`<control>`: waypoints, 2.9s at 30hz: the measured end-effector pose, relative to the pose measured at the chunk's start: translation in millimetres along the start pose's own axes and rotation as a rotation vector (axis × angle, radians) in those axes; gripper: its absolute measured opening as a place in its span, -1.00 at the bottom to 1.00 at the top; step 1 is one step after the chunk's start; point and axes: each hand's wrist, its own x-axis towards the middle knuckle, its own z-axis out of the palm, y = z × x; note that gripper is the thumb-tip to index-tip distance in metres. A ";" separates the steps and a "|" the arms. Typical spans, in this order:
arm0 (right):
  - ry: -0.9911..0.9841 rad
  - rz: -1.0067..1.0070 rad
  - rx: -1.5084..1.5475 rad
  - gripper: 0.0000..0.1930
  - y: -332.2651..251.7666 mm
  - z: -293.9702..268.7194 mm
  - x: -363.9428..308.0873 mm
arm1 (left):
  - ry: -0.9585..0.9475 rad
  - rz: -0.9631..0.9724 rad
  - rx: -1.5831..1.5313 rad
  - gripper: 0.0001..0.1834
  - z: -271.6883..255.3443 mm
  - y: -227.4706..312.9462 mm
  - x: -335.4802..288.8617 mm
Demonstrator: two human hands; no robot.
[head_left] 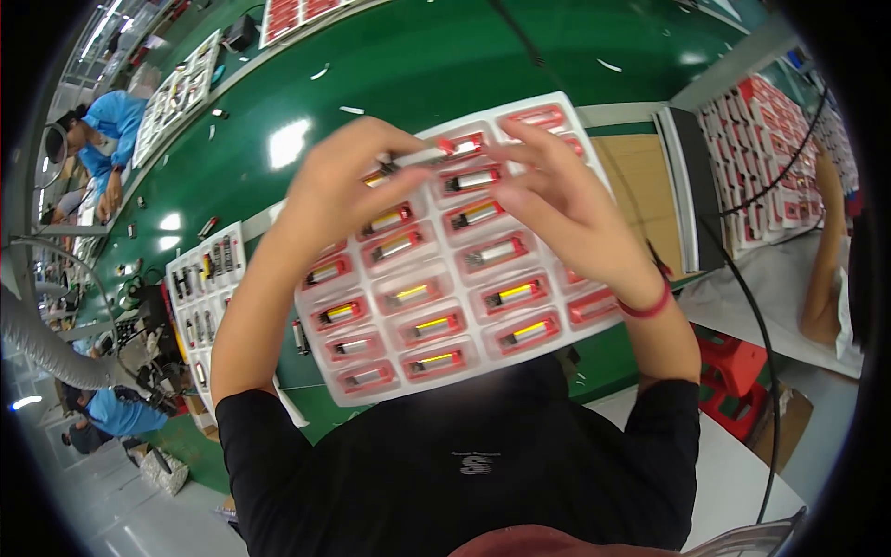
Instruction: The person assembles electronic components by hand, placing them into individual compartments of a plastic tray.
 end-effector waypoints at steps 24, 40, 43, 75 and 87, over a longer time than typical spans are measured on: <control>0.030 0.186 -0.056 -0.89 4.4 -51.7 -8.2 | -0.066 -0.373 -0.757 -0.68 97.0 24.6 21.8; 0.248 -0.045 0.432 -0.77 9.7 -92.5 10.4 | -0.104 -0.498 -0.292 -0.60 93.0 11.7 66.8; 0.176 0.014 0.398 -0.79 5.2 -76.6 13.2 | -0.142 -0.600 -1.066 -0.56 81.5 7.9 30.8; 0.228 -0.292 -0.450 -0.80 25.5 -24.9 10.4 | -0.133 -0.610 -1.120 -0.49 86.5 30.6 1.4; 0.056 -0.297 -0.657 -0.71 12.0 -28.4 7.5 | 0.109 -0.085 -0.234 -0.66 92.8 16.7 -8.7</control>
